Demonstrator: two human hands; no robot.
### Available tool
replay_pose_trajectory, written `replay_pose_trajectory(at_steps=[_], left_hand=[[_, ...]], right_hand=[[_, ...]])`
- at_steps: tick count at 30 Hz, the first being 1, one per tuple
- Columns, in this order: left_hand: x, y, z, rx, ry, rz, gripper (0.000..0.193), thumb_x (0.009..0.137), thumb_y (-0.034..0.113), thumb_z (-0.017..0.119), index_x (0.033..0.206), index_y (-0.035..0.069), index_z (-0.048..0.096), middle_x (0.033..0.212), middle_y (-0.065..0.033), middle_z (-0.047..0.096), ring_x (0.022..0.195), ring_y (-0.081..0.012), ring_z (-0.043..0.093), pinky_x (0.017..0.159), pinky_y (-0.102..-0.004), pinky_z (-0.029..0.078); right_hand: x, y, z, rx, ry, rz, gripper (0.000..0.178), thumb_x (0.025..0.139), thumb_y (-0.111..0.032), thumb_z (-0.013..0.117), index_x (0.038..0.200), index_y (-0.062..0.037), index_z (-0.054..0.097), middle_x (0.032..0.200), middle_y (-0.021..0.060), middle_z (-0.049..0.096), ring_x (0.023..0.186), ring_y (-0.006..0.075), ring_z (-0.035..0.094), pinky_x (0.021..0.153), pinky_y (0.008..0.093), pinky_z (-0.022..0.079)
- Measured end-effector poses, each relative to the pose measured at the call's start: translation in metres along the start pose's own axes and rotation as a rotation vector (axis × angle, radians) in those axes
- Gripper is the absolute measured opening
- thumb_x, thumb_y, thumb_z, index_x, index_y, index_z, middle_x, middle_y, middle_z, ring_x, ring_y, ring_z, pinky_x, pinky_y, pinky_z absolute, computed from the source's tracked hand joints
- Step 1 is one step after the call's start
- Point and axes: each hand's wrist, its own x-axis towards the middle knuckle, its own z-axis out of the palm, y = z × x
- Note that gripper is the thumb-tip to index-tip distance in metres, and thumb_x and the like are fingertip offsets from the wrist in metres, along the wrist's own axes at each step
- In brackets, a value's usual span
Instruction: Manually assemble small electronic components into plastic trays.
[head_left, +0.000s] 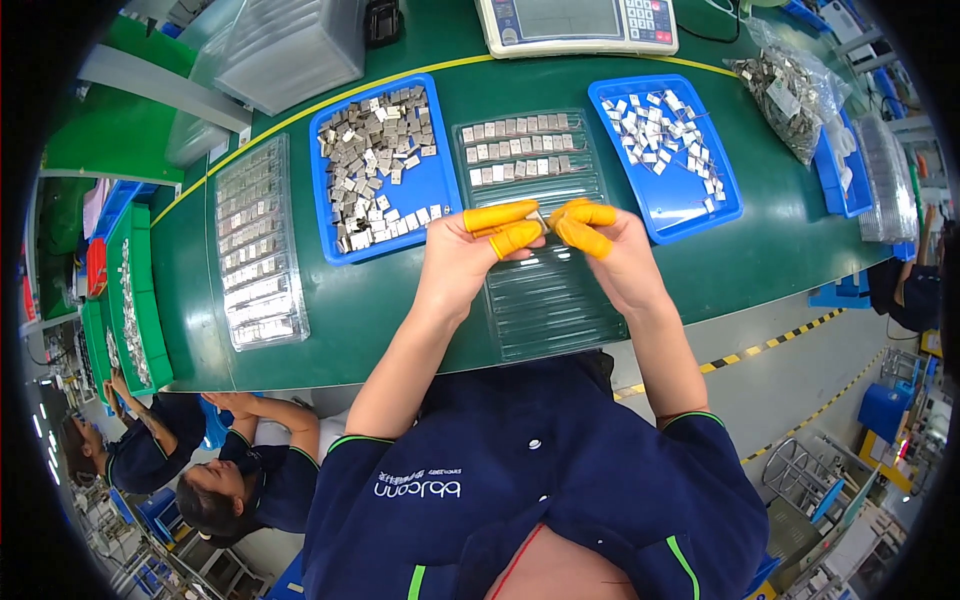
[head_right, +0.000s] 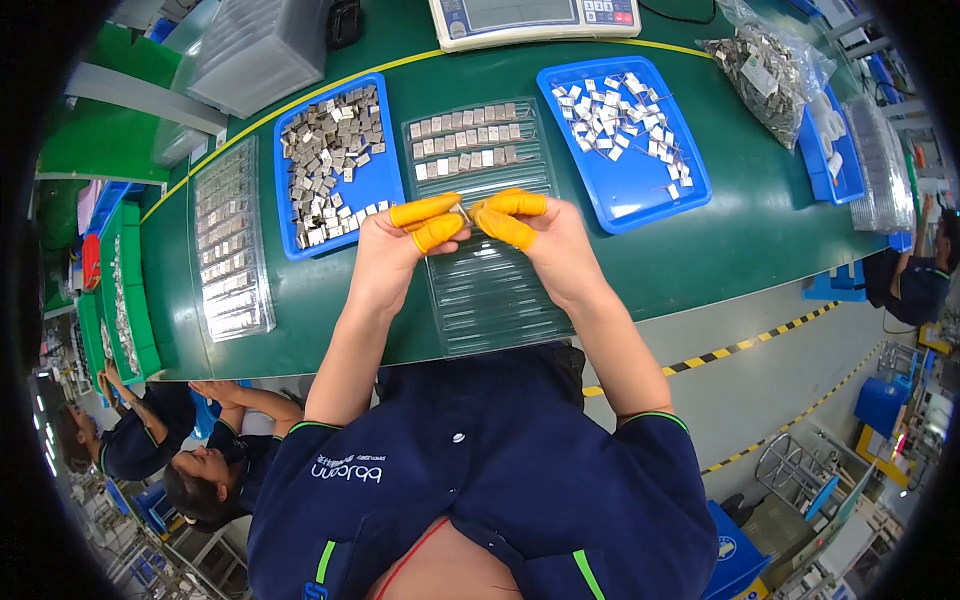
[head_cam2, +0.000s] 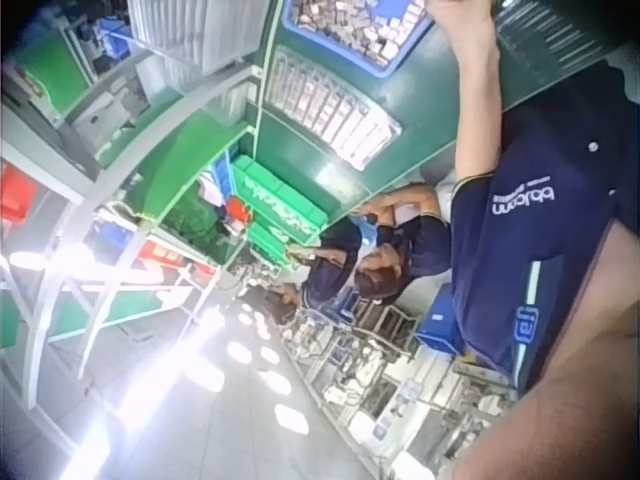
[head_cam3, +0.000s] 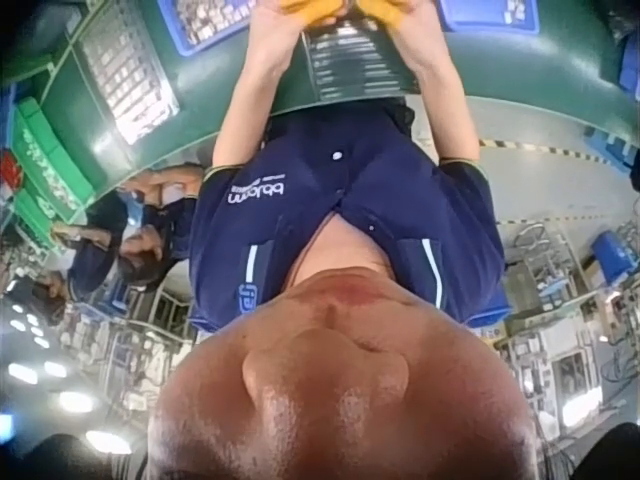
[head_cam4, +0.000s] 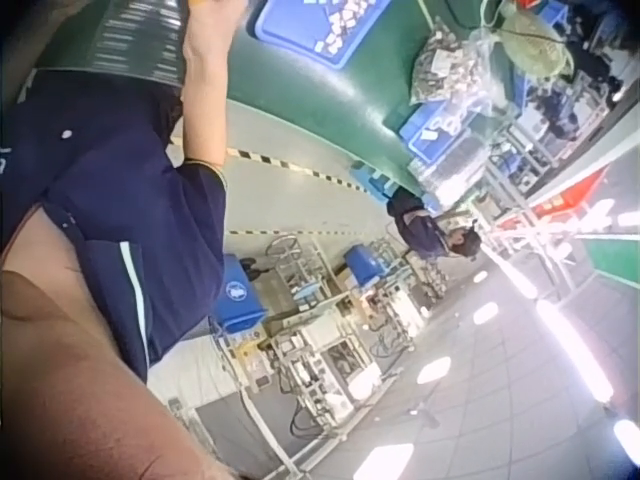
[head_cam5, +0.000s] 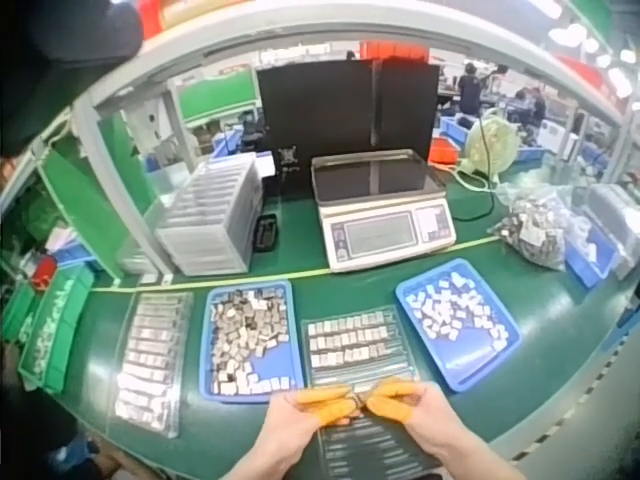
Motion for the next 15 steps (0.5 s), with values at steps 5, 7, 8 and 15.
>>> replay_pose_trajectory(at_steps=[5, 7, 8, 15], left_hand=[[-0.001, 0.01, 0.01, 0.079, -0.125, 0.023, 0.023, 0.077, -0.001, 0.063, 0.099, -0.005, 0.063, 0.091, -0.0128, 0.065, 0.079, -0.0177, 0.064, 0.071, -0.0256, 0.052], [0.0, 0.021, 0.01, 0.225, -0.216, 0.06, 0.02, 0.076, -0.001, 0.064, 0.096, -0.004, 0.064, 0.091, -0.0123, 0.066, 0.079, -0.017, 0.064, 0.072, -0.0259, 0.052], [0.0, 0.026, 0.01, 0.372, -0.301, 0.09, 0.017, 0.076, -0.001, 0.064, 0.093, -0.004, 0.066, 0.09, -0.0118, 0.066, 0.079, -0.0163, 0.064, 0.072, -0.0262, 0.052], [0.013, 0.043, 0.019, 0.85, -0.534, 0.257, 0.023, 0.068, -0.002, 0.066, 0.089, 0.007, 0.07, 0.083, -0.0085, 0.068, 0.073, -0.0151, 0.064, 0.068, -0.0236, 0.05]], right_hand=[[-0.004, 0.001, -0.024, 0.547, -0.297, 0.317, 0.021, 0.076, -0.009, 0.065, 0.094, -0.0005, 0.061, 0.089, 0.0071, 0.059, 0.08, 0.0142, 0.053, 0.078, 0.0281, 0.042], [-0.005, -0.013, -0.028, 0.29, -0.347, 0.309, 0.019, 0.074, -0.007, 0.065, 0.091, 0.0003, 0.062, 0.088, 0.0065, 0.059, 0.078, 0.0141, 0.053, 0.077, 0.0272, 0.042], [-0.005, -0.021, -0.028, 0.038, -0.392, 0.304, 0.017, 0.073, -0.005, 0.064, 0.088, 0.001, 0.063, 0.086, 0.006, 0.059, 0.077, 0.0139, 0.053, 0.076, 0.0263, 0.043], [-0.003, -0.061, -0.023, -0.855, -0.538, -0.109, 0.021, 0.063, -0.005, 0.071, 0.084, -0.0021, 0.065, 0.076, 0.005, 0.059, 0.068, 0.0133, 0.054, 0.067, 0.0262, 0.045]])
